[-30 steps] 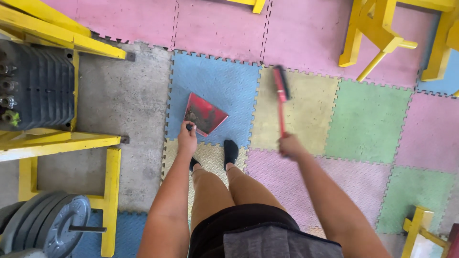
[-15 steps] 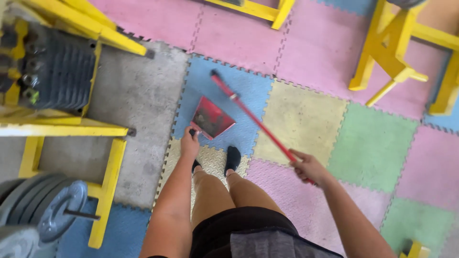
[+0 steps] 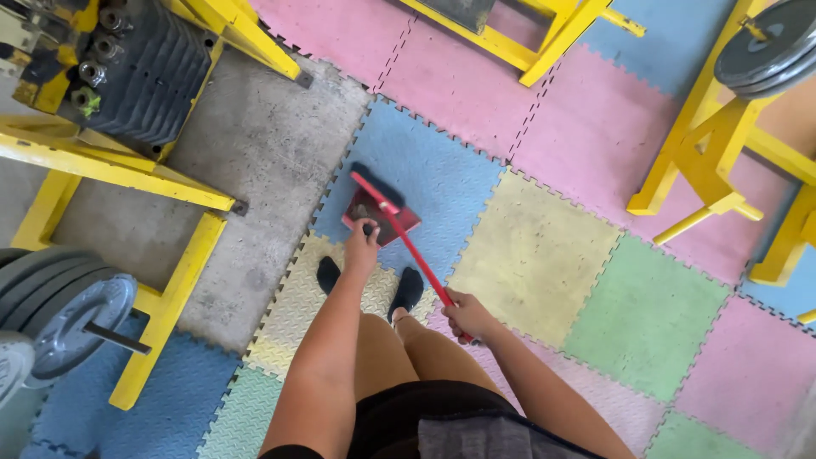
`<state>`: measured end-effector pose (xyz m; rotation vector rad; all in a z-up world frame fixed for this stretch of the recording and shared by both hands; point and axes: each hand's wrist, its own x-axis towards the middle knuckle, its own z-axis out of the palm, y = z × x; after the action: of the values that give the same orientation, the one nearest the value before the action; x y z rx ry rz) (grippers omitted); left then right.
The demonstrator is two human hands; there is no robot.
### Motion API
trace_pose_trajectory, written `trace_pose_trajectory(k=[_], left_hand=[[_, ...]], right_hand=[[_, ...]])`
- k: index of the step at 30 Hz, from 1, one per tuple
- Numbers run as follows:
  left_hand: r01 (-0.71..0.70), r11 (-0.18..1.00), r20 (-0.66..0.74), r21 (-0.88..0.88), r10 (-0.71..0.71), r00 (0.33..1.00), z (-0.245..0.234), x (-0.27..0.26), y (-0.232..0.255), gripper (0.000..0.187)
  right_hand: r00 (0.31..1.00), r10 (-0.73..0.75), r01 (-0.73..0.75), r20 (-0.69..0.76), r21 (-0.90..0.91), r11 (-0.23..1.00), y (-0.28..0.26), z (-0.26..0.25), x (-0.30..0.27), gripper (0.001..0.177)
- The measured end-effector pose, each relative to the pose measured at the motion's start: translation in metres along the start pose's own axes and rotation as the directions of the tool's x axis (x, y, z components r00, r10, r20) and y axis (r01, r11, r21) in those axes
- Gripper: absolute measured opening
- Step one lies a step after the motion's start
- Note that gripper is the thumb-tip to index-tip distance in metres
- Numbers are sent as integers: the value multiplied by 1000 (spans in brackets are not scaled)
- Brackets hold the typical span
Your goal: Sweeping the gym floor using a handheld broom and a dustpan around exercise machines.
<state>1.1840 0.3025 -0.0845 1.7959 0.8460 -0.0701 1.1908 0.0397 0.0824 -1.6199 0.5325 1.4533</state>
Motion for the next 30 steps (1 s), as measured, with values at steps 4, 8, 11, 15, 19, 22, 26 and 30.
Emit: trace_pose_trajectory(k=[4, 8, 11, 15, 19, 22, 26, 30], left_hand=[[-181, 983, -183, -7, 177, 967, 1, 17, -50, 18], [-36, 999, -205, -24, 30, 978, -32, 0, -26, 20], [-176, 982, -285, 64, 187, 940, -48, -3, -26, 19], [-98, 984, -252, -147, 59, 966, -70, -13, 1, 18], [-189, 943, -318, -274, 97, 943, -87, -26, 43, 16], [-157, 938, -315, -308, 55, 947, -100, -18, 64, 14], [-186, 947, -313, -261, 99, 944, -120, 10, 84, 15], [-303, 933, -342, -194, 225, 912, -142, 57, 89, 15]], right_hand=[[999, -28, 26, 32, 64, 998, -9, -7, -55, 67], [991, -133, 134, 26, -28, 991, -25, -25, -109, 67], [987, -161, 162, -9, 56, 985, -28, -33, -132, 69], [977, -215, 207, -8, 312, 927, -37, -27, -146, 69], [975, -223, 211, -9, 362, 908, -51, -21, -152, 65], [965, -260, 227, 5, 476, 850, -64, -25, -144, 64], [960, -277, 222, 27, 529, 819, -93, -28, -127, 66], [951, -307, 249, 35, 504, 827, -146, -8, -118, 65]])
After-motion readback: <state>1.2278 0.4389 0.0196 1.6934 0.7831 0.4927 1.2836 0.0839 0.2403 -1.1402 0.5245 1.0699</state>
